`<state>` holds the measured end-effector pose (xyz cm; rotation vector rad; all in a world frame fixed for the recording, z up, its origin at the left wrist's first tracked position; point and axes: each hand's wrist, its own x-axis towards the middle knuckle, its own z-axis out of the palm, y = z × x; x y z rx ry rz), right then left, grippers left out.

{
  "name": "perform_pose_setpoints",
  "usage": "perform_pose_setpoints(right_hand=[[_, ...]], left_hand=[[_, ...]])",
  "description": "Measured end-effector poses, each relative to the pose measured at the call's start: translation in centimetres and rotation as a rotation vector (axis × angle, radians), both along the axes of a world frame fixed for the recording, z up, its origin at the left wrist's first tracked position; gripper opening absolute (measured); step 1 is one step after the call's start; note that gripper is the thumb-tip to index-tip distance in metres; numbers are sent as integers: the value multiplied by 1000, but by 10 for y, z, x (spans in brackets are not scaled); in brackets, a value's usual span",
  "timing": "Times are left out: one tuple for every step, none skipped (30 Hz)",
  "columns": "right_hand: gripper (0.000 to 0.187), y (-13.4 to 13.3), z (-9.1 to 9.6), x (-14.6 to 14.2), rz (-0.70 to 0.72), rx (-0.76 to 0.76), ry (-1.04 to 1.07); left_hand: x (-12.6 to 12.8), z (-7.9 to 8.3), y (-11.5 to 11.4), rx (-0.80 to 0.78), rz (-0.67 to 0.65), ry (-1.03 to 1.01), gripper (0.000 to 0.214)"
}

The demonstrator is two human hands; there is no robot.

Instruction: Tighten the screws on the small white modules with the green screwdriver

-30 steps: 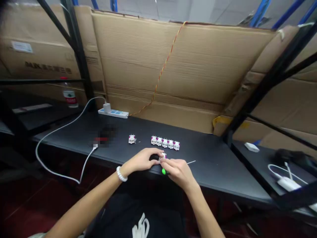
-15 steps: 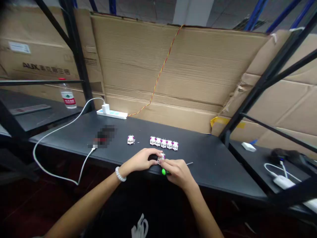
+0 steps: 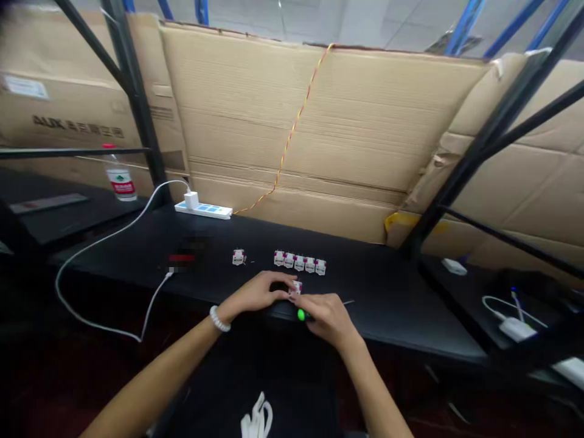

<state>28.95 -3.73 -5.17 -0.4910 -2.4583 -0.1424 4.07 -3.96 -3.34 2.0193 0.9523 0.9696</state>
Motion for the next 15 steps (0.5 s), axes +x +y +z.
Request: perform_pose_setpoints(right_hand=[[54,0,0,0,-7,0,-2],[55,-1,0,0,-15,4,-3],[55,-1,1,-1,-25,11,-3],[55,-2,1,-1,-36,14,-7],[55,-3,2,-2,-46,15,-10],[52,-4,3,-2,-54,16,-12],[49,-5,4,-3,-66,13,-13],[45,-5,4,-3,-78,9,-13],[42,-6,5,-4,-88,2,-16],[41,-6,6,-4,-97,-4,-22],[40,-7,6,-5,-107,-7,-34],[42,-7,7,-5,-116,-8,-49],[44,-7,8,-5,-120,-7,-68],[47,-8,8,-5,-118,-6,-87],[50,-8,9,-6,-119,-7,-104]], left_hand=[[0,0,0,0,3,-4,16],[-1,0,0,-2,9,-7,15],[-1,0,0,-5,18,-9,15],[-1,0,0,-7,26,-8,14],[0,0,0,-8,29,0,13],[0,0,-1,-7,32,11,12],[0,1,-1,-4,38,23,10],[0,1,-1,0,47,34,9],[1,1,-1,4,57,44,7],[1,1,-2,8,68,52,7],[2,1,-2,13,78,58,7],[2,1,-3,18,87,62,7],[3,1,-4,25,95,69,7],[4,1,-5,33,103,82,7],[6,2,-6,43,116,97,8]])
